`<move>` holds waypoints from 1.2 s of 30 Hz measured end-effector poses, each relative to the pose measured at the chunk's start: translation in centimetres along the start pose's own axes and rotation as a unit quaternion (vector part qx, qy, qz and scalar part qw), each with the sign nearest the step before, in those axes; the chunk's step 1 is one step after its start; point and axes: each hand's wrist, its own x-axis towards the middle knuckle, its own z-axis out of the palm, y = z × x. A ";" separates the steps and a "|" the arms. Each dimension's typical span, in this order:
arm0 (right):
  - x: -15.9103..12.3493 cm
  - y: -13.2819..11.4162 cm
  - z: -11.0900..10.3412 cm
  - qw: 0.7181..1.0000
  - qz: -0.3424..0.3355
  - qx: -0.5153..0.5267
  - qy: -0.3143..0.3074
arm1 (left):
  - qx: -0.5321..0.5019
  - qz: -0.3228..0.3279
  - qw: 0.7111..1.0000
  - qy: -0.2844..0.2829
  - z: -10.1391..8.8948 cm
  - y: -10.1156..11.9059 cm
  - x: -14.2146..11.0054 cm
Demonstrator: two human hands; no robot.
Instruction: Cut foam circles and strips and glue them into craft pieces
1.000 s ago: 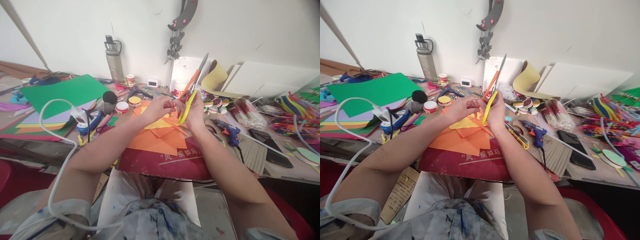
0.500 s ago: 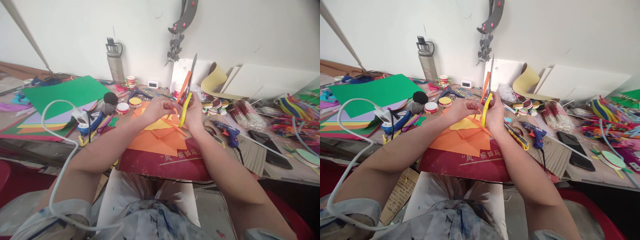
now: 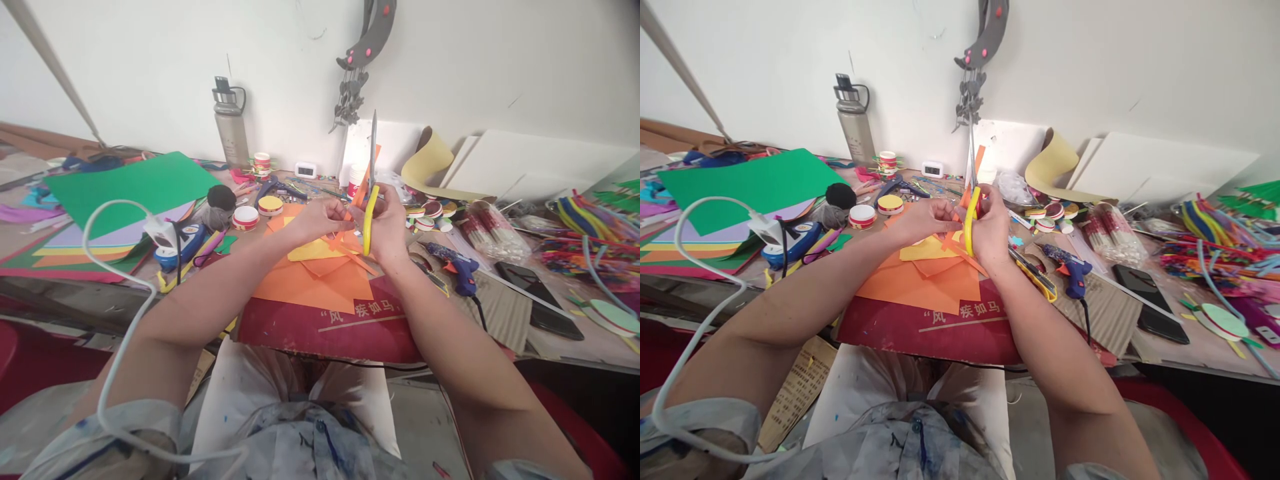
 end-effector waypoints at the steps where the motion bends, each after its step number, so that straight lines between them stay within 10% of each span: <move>1: 0.1 0.0 -0.1 1.000 0.003 0.003 -0.005 | -0.006 -0.010 1.000 -0.012 0.0 0.2 -0.1; 8: -0.1 -1.0 -0.2 0.999 0.021 0.015 -0.030 | -0.033 -0.027 0.998 -0.044 -0.3 0.7 -0.3; 21: -1.7 -1.1 1.8 0.992 0.084 0.050 -0.086 | -0.082 0.040 0.979 0.182 -1.2 1.2 0.2; 36: -1.8 -2.5 1.6 0.989 0.111 0.077 -0.060 | -0.099 0.030 0.980 0.170 -1.1 1.3 0.2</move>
